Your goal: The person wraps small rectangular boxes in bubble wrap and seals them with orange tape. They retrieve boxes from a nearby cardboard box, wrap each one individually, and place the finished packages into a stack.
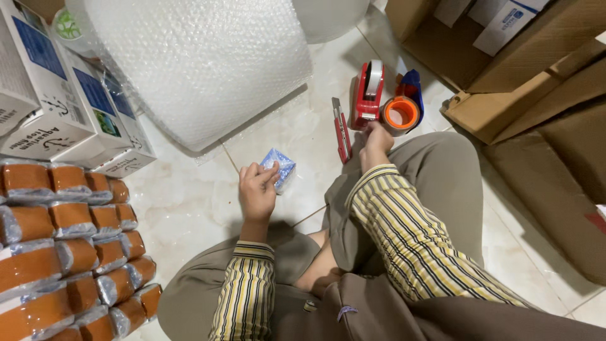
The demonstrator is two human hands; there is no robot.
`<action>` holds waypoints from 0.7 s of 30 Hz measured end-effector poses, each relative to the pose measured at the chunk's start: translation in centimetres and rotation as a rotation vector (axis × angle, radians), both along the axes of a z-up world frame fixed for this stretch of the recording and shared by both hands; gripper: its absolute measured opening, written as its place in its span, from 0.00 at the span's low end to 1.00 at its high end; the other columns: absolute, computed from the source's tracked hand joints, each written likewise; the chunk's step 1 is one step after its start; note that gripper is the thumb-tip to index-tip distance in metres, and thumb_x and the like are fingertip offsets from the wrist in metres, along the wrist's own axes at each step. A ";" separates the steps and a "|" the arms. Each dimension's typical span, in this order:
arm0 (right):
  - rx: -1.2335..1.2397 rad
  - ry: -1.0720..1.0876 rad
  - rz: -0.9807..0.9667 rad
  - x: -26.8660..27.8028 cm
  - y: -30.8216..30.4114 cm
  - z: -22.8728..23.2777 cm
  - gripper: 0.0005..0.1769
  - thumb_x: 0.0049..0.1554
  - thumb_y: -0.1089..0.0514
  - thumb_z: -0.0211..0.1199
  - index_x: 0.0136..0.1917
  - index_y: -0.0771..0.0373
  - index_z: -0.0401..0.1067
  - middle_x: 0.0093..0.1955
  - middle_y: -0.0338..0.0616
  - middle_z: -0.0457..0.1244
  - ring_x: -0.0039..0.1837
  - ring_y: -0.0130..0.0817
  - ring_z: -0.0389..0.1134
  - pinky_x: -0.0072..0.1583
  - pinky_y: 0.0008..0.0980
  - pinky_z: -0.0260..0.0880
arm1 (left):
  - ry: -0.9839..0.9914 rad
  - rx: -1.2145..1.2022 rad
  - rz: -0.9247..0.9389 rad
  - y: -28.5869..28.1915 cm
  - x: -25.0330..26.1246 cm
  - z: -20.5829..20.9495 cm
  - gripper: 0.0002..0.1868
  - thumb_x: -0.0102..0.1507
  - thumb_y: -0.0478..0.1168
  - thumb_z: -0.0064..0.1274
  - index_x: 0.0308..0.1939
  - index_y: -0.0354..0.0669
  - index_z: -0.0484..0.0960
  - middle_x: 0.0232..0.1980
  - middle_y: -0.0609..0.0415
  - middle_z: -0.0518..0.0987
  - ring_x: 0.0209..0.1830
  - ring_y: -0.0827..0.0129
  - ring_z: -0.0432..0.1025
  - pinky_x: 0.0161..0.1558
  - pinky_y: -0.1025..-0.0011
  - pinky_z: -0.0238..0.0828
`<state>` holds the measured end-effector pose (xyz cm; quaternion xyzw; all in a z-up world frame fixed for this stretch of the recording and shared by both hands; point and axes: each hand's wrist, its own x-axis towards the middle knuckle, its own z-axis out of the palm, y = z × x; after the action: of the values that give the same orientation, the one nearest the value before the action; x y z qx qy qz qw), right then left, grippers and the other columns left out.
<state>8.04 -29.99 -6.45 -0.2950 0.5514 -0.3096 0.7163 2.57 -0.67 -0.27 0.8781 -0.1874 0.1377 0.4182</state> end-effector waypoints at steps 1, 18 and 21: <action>0.000 -0.002 -0.003 -0.1 0.1 0.0 0.12 0.39 0.69 0.64 0.39 0.71 0.67 0.28 0.50 0.59 0.29 0.36 0.64 0.33 0.38 0.71 | -0.002 0.000 -0.003 -0.2 -0.1 0.3 0.10 0.55 0.40 0.59 0.40 0.52 0.85 0.29 0.55 0.67 0.35 0.58 0.66 0.47 0.66 0.65; -0.198 -0.093 1.625 -2.5 12.7 8.3 0.12 0.52 0.57 0.64 0.35 0.70 0.72 0.24 0.52 0.62 0.27 0.37 0.69 0.29 0.29 0.73 | -0.034 -0.005 -0.040 -0.4 -0.7 3.5 0.04 0.51 0.39 0.62 0.28 0.53 0.83 0.25 0.60 0.72 0.31 0.66 0.69 0.41 0.73 0.68; -0.601 0.199 1.697 -2.7 13.4 11.6 0.19 0.47 0.52 0.67 0.22 0.64 0.68 0.15 0.49 0.59 0.18 0.34 0.64 0.22 0.25 0.67 | 0.050 -0.197 0.019 0.0 0.0 1.2 0.12 0.46 0.40 0.67 0.27 0.51 0.77 0.25 0.62 0.75 0.31 0.64 0.71 0.40 0.69 0.68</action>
<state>5.32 -16.54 5.18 -0.8023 0.1041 0.2184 0.5458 2.59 -0.71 0.92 0.8375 -0.1539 0.1376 0.5059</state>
